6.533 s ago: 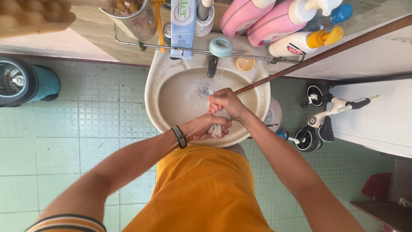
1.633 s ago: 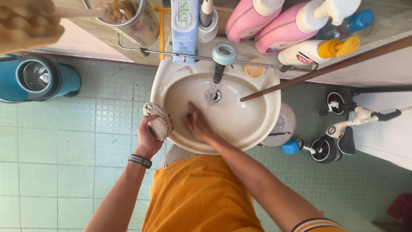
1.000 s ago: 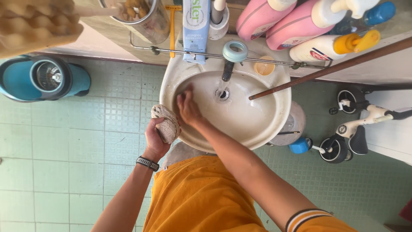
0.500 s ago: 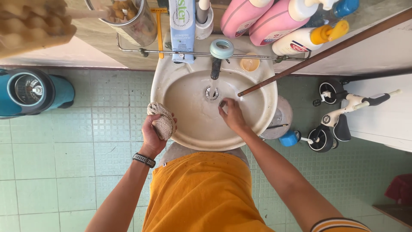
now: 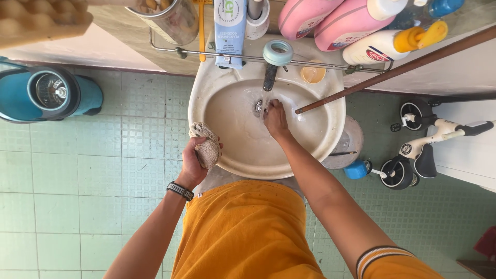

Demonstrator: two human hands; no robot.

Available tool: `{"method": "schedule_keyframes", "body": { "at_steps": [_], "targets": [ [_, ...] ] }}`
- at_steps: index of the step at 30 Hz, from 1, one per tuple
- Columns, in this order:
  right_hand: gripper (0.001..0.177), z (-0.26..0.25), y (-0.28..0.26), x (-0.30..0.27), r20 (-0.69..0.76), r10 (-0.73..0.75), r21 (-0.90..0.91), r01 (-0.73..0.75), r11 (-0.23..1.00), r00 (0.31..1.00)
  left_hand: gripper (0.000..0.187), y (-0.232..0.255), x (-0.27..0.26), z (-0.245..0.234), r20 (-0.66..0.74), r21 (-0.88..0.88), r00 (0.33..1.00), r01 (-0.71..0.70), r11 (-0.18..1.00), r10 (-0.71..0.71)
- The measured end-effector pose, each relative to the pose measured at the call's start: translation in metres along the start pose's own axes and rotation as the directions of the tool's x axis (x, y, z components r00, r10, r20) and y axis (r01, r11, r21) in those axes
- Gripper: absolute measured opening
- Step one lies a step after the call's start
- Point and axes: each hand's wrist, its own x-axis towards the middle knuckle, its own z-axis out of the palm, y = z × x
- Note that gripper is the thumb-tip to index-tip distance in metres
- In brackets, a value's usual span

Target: Washing and wringing a cleaning rag in a bathroom sink.

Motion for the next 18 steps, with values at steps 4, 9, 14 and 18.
{"method": "schedule_keyframes", "body": {
  "at_steps": [4,9,14,18],
  "targets": [
    [0.03,-0.017,-0.012,0.001,0.018,0.04,0.039,-0.041,0.998,0.999,0.048,-0.006,0.003,-0.003,-0.019,-0.02,1.0,0.021,1.0,-0.021],
    [0.012,-0.013,-0.006,0.005,0.02,0.032,0.024,-0.033,0.999,0.999,0.047,-0.006,0.003,0.002,-0.005,0.009,1.0,0.029,1.0,-0.029],
    [0.015,0.001,0.004,0.008,0.01,0.042,0.051,-0.042,0.998,0.999,0.047,-0.007,0.003,0.003,0.012,0.016,0.999,0.045,0.999,-0.046],
    [0.017,-0.03,-0.009,0.007,0.031,-0.102,0.01,0.102,0.995,0.994,0.046,-0.01,0.006,0.005,0.016,0.009,0.999,0.049,0.999,-0.049]
  ]
}}
